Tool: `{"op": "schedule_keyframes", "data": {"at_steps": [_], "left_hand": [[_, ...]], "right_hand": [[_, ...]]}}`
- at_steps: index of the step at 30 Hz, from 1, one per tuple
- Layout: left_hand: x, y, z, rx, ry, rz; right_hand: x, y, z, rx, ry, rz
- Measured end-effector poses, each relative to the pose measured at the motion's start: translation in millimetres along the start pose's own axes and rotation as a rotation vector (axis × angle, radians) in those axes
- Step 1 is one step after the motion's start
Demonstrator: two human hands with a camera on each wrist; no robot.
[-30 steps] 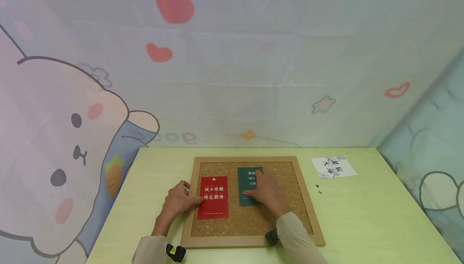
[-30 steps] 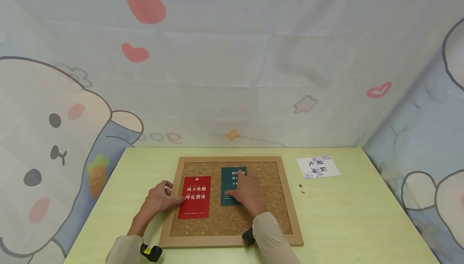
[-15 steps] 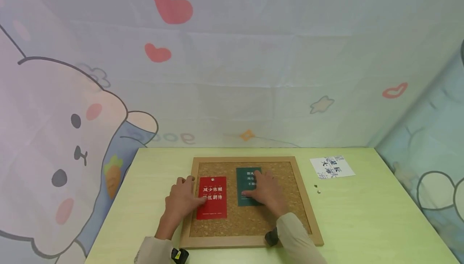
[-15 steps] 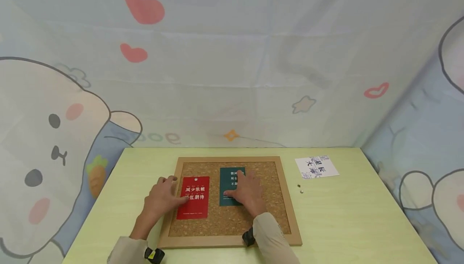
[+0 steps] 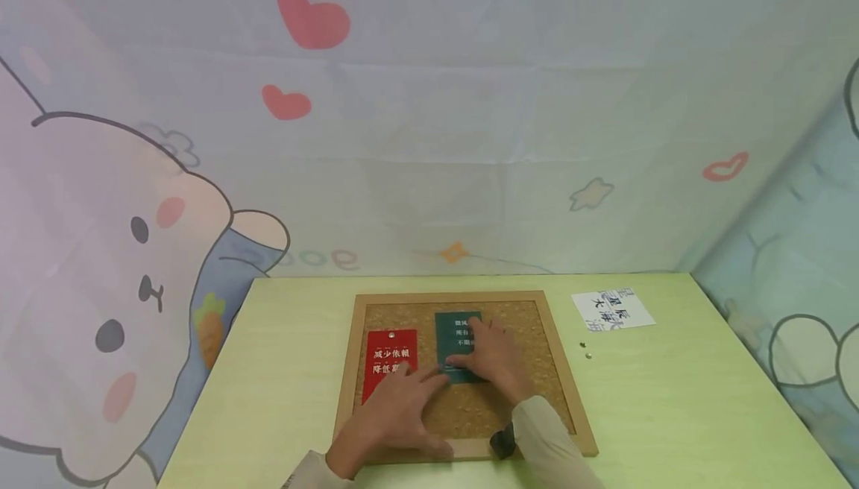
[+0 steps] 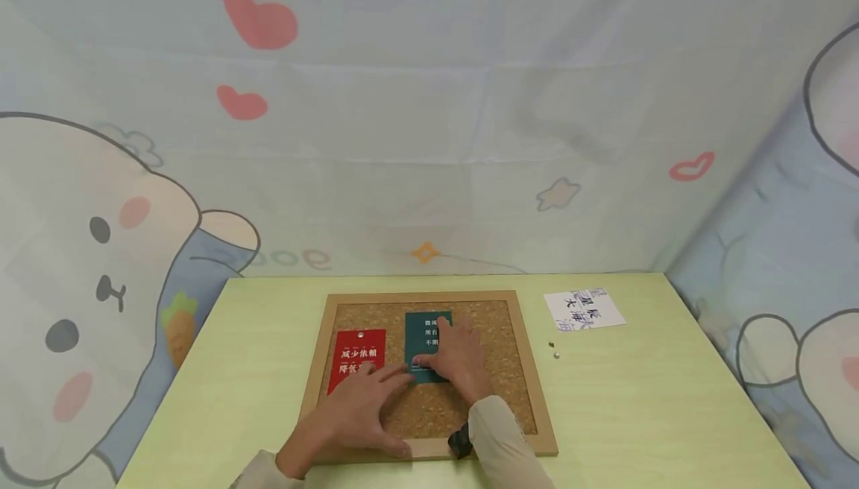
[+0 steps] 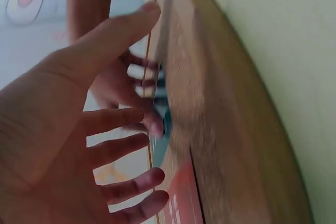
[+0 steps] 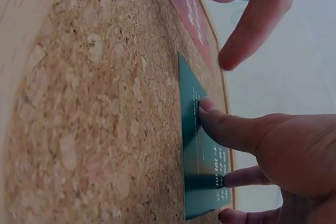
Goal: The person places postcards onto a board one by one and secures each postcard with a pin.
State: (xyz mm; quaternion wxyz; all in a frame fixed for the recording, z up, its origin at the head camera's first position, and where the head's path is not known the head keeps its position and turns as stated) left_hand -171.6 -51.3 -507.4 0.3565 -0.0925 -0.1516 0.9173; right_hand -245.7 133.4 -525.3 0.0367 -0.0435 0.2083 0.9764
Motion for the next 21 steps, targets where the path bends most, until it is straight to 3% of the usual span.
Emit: {"op": "schedule_keyframes", "data": {"at_steps": [4,10,21], "left_hand": [[0.9,-12.2,-6.1,0.053,0.089,0.005],[5.8,-16.8,-13.3,0.128,0.159,0.033],[8.6,-19.8,-16.6,0.206,0.134,0.044]], "right_hand": [[-0.2,-1.4,0.1,0.013,0.001,0.002],[0.2,-3.0,-0.3,0.024,-0.003,0.013],[0.3,-8.1,4.8,0.112,0.015,0.062]]}}
Point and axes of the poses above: each hand's wrist, its own x-axis towards the middle knuckle, its own z-axis out of the back of the hand, y = z × x, the point moved 3 cm from there along x, towards the middle knuckle, and after that the axes turned 6 degrees about -z, right-handed, at the moved point
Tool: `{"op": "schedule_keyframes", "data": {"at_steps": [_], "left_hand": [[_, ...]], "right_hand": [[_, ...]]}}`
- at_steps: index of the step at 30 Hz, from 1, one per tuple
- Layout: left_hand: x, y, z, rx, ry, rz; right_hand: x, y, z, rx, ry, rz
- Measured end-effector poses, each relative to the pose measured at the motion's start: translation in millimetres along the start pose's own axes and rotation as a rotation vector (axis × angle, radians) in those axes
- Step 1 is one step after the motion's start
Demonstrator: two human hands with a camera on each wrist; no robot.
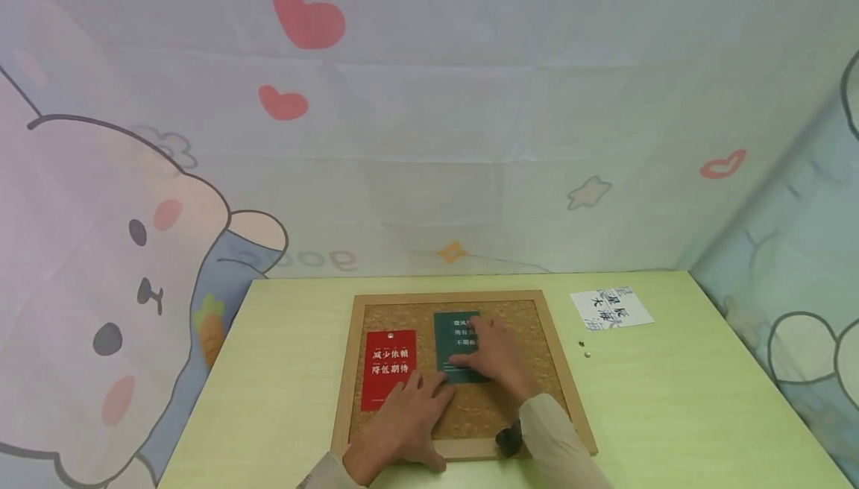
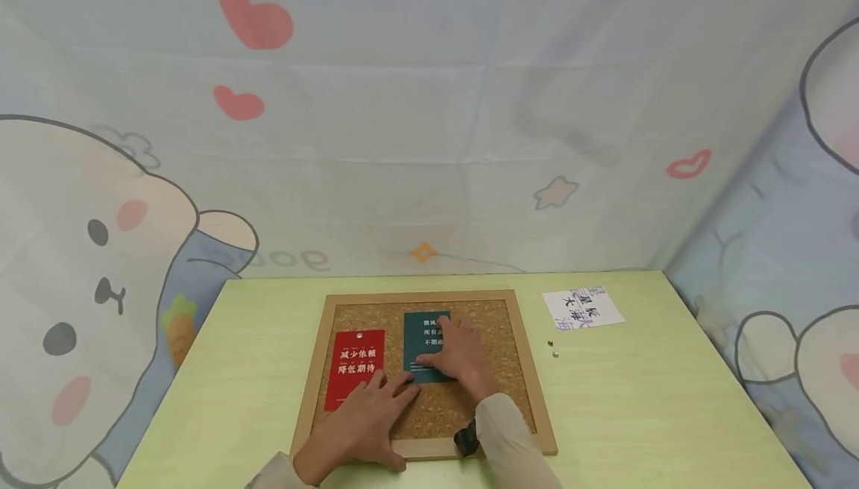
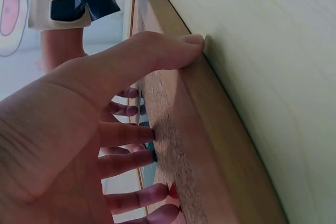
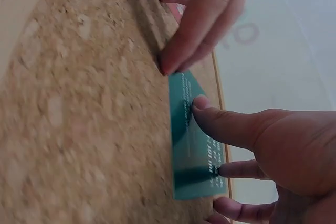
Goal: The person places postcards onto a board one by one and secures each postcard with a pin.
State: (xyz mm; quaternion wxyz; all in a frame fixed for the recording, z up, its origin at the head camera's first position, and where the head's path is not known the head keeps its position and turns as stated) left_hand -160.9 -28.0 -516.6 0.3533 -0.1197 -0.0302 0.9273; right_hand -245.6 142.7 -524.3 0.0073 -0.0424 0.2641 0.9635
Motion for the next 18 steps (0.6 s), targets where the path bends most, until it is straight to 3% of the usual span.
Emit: {"op": "schedule_keyframes", "data": {"at_steps": [6,12,18], "left_hand": [[1.1,0.0,1.0,-0.014,0.007,0.002],[2.3,0.6,0.6,-0.034,0.017,0.004],[0.7,-0.3,0.9,-0.059,0.013,0.009]], "right_hand": [[6.0,-8.0,9.0,0.031,0.041,0.035],[9.3,-22.5,32.3,0.034,-0.008,0.124],[1.8,-45.9,67.0,0.045,-0.053,0.067]]}}
Point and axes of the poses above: each hand's wrist, its own x-axis towards the middle knuckle, its own z-axis out of the back of the hand, y = z × x, the point moved 3 cm from there along x, towards the middle knuckle, and after that the axes turned 6 degrees about -z, right-handed, at the moved point
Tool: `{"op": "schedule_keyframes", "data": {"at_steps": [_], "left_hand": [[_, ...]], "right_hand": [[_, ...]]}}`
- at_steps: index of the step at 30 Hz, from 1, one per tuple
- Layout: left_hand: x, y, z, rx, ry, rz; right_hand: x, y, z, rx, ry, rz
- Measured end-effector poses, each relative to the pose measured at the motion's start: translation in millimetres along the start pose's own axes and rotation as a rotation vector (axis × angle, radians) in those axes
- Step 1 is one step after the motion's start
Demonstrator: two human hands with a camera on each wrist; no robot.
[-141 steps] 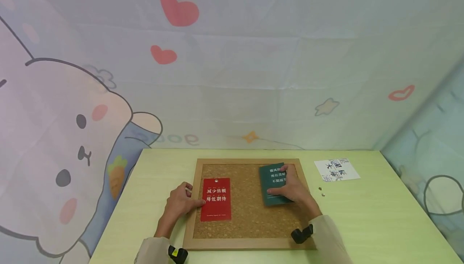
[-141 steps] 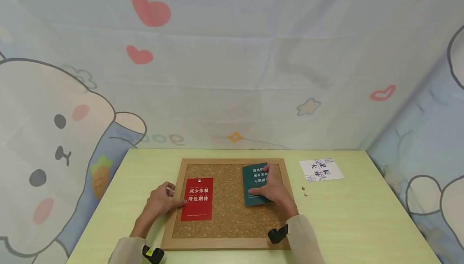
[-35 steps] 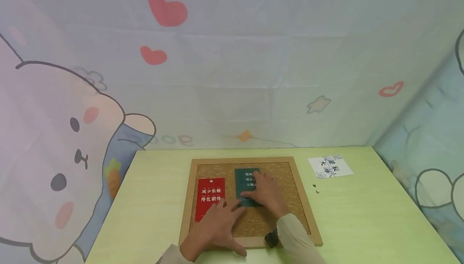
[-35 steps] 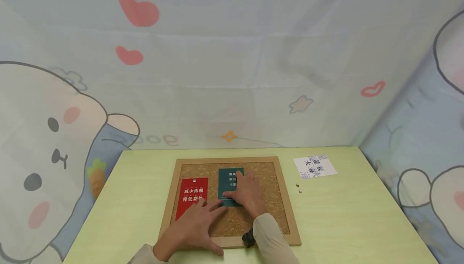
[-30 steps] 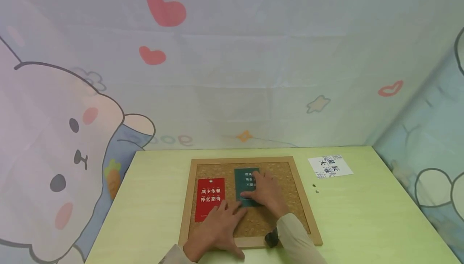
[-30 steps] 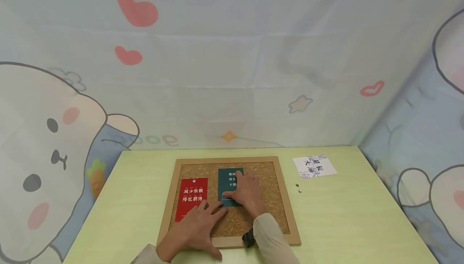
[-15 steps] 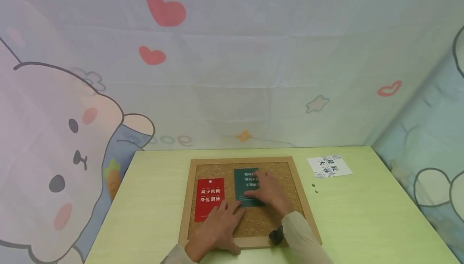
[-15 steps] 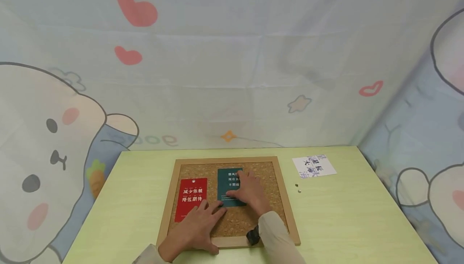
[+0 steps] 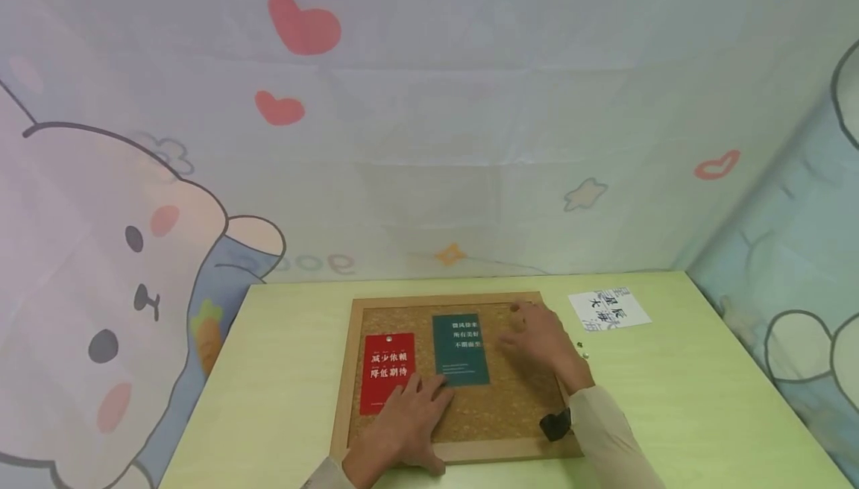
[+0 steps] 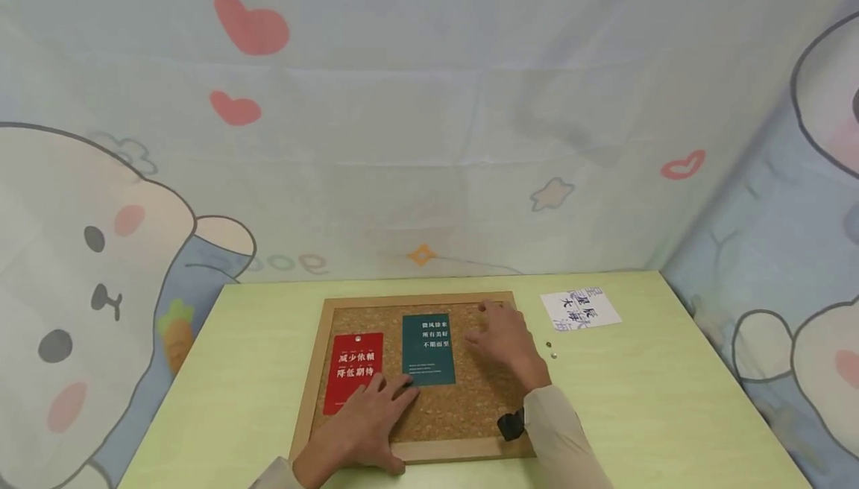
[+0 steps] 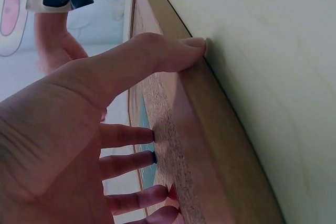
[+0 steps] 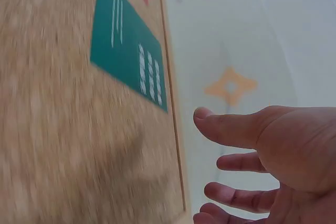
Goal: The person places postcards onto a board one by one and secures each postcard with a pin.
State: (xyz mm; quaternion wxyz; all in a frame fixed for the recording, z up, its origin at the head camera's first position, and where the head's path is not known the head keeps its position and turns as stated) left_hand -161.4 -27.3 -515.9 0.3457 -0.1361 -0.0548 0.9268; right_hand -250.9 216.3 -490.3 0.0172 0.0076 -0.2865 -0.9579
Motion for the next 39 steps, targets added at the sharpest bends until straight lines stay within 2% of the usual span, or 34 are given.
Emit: {"op": "schedule_keyframes", "data": {"at_steps": [4,10,15,22,27,39], "left_hand": [[-1.7,-1.5,-1.9,-0.006,-0.014,0.001],[-2.2,-0.1,-3.8,0.006,-0.017,-0.01],[-2.6,2.7,-3.0,-0.003,-0.02,-0.015],[-3.9,1.1,-0.2,-0.012,-0.032,-0.017],[-3.6,0.8,-1.5,-0.009,-0.041,-0.018],[-2.2,-1.5,-3.3,0.027,-0.051,-0.021]], "right_hand": [[-5.5,-19.2,17.3,-0.028,-0.01,-0.013],[-15.5,-59.0,32.0,-0.046,-0.079,0.028],[-20.8,-88.9,34.0,-0.051,-0.142,0.006],[-21.2,-125.6,22.9,-0.066,-0.161,-0.056],[-20.3,-136.3,17.9,-0.058,-0.197,-0.065],[-23.2,-134.9,17.8,-0.07,-0.227,-0.064]]}}
Point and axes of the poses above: each hand's wrist, its own x-axis towards the middle knuckle, its own z-axis out of the back of the hand, y = z × x, the point moved 3 cm from there along x, towards the middle knuckle, and after that the axes turned 6 degrees about -z, right-handed, at the moved point
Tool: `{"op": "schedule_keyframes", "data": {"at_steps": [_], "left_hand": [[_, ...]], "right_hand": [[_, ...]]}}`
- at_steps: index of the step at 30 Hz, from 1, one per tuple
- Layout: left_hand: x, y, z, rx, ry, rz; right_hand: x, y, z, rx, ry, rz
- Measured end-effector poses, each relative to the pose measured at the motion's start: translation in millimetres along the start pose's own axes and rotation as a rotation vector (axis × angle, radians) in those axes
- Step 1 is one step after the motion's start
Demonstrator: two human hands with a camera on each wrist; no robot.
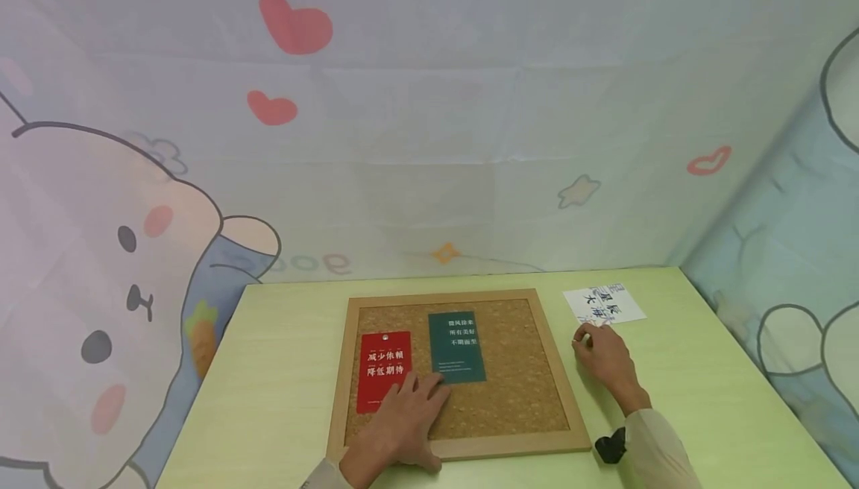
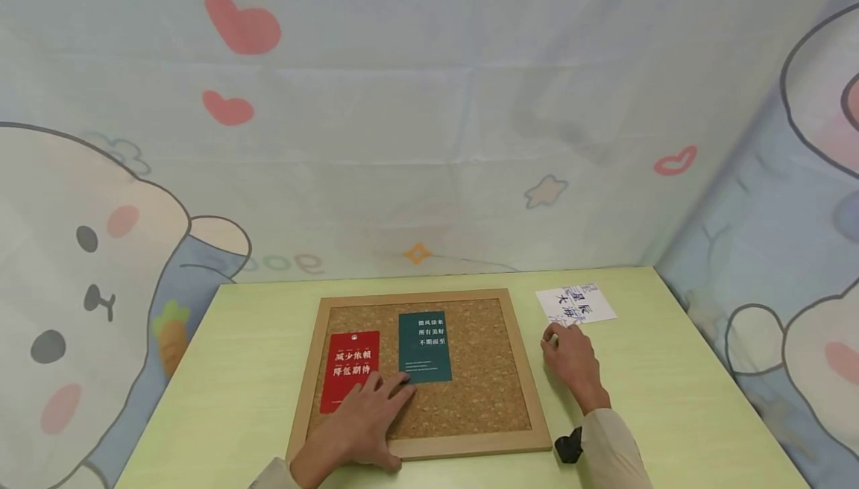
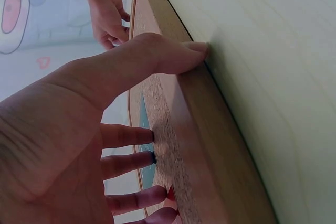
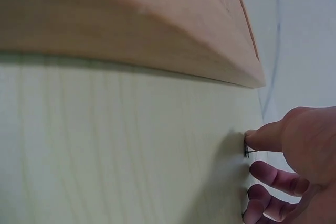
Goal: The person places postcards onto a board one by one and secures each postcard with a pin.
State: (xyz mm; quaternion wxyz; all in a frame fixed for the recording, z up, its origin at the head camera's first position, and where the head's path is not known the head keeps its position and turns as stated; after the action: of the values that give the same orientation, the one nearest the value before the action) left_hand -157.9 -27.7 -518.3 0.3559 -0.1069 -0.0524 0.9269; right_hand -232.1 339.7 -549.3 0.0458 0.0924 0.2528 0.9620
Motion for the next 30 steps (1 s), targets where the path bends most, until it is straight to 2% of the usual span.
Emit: {"op": "schedule_keyframes", "data": {"at_steps": [9,17,22,30], "left_hand": [[-0.1,0.3,-0.7,-0.005,-0.001,0.004],[0.1,-0.5,-2.1,-0.016,0.012,0.015],[0.6,-0.3,-2.1,-0.013,0.004,0.015],[1.1,0.4,-2.1,-0.01,-0.009,0.014]], "right_hand": [[9.6,10.5,-1.9,0.013,0.038,-0.017],[21.9,45.9,-3.5,0.044,0.073,-0.007],[30.8,68.3,-6.8,0.106,0.094,0.014],[44.0,101.1,-26.2,0.168,0.145,0.036]]}}
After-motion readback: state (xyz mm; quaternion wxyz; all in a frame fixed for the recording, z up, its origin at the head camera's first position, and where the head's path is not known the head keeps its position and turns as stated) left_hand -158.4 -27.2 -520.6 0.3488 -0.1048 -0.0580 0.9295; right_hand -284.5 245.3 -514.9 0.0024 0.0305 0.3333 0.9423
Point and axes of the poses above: each hand's wrist, its own x-axis towards the middle knuckle, its own z-axis out of the back of the hand, y = z × x, the point moved 3 cm from there along x, towards the middle knuckle, and after that the axes turned 6 degrees about -z, right-handed, at the moved point
